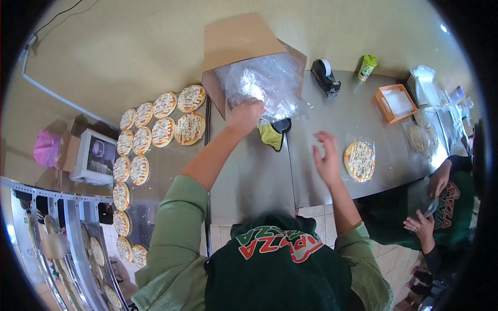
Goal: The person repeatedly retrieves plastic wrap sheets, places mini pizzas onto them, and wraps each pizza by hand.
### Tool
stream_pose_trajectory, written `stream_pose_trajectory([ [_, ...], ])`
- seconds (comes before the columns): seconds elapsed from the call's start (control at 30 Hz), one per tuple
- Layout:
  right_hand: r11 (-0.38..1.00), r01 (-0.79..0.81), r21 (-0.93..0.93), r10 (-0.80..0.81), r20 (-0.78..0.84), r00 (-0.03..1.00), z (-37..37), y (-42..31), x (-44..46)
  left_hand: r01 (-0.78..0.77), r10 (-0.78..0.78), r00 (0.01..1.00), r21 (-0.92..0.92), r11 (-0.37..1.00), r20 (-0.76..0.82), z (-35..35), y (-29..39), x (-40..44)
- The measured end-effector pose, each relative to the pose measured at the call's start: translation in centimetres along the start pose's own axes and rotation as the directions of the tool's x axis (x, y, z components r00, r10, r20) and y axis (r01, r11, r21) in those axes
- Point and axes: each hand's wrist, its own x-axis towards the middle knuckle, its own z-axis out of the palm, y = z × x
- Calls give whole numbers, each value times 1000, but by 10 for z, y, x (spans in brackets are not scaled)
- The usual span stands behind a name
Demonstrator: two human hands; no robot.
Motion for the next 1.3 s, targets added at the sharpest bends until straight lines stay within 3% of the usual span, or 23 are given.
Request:
stream_pose_trajectory([
  [0.1,975,162,154,-176,81,981,35,-54,6,151,-183,983,-461,874,-25,-9,-10,1],
  [0.13,950,221,221,-247,93,965,45,-68,9,173,-238,971,-599,782,-29,-11,-14,0],
  [0.23,891,361,276,-389,56,919,81,-86,32,27,-408,903,-931,364,-133,-17,-3,-12],
  [0.3,920,354,169,-352,-42,935,105,-88,59,-92,-490,830,-932,351,-267,-33,16,-30],
  [0.37,993,106,45,-107,32,994,128,-85,91,-212,-541,738,-900,380,-403,-47,23,-54],
  [0.43,995,-72,-64,84,219,972,144,-65,128,-330,-548,633,-831,448,-547,-60,16,-81],
  [0.53,931,0,-365,61,156,986,158,-63,152,-325,-726,507,-883,338,-464,-103,19,-119],
  [0.6,908,-37,-417,165,275,947,161,-54,176,-373,-787,447,-888,269,-426,-118,8,-146],
  [0.67,898,-20,-440,190,347,919,164,-46,188,-299,-839,484,-948,110,-250,-123,4,-163],
  [0.77,952,11,-306,134,449,883,144,-59,181,-168,-850,525,-985,-51,-46,-112,2,-194],
  [0.83,994,26,-102,11,351,936,113,-94,152,-134,-850,522,-978,-163,70,-99,8,-210],
  [0.87,999,41,1,-40,290,956,102,-104,136,-101,-837,543,-985,-142,65,-91,14,-217],
  [0.9,956,-95,276,-39,443,896,98,-104,125,-80,-828,555,-984,-157,87,-86,17,-223],
  [0.93,825,-271,495,-80,578,812,93,-101,115,-56,-816,567,-984,-172,111,-81,21,-227],
  [0.97,621,-463,632,-157,680,717,87,-98,105,-30,-803,580,-982,-189,137,-77,26,-232],
  [1.0,636,-490,596,-216,747,628,83,-99,95,23,-788,587,-977,-214,186,-74,30,-235],
  [1.07,673,-524,522,-317,844,433,77,-107,77,89,-739,641,-977,-196,206,-62,27,-244],
  [1.17,703,-635,320,-250,947,200,76,-107,56,300,-784,585,-953,-29,208,-55,20,-245],
  [1.2,649,-683,334,-224,942,249,78,-102,46,391,-818,542,-919,42,193,-54,18,-244],
  [1.23,592,-725,351,-193,936,295,81,-95,36,437,-860,497,-824,361,-113,-53,18,-241],
  [1.27,533,-761,370,-159,927,340,83,-92,27,490,-781,466,-614,619,-415,-52,18,-236],
  [1.3,495,-769,405,-143,911,387,82,-94,18,543,-592,456,-319,777,-665,-52,20,-233],
])
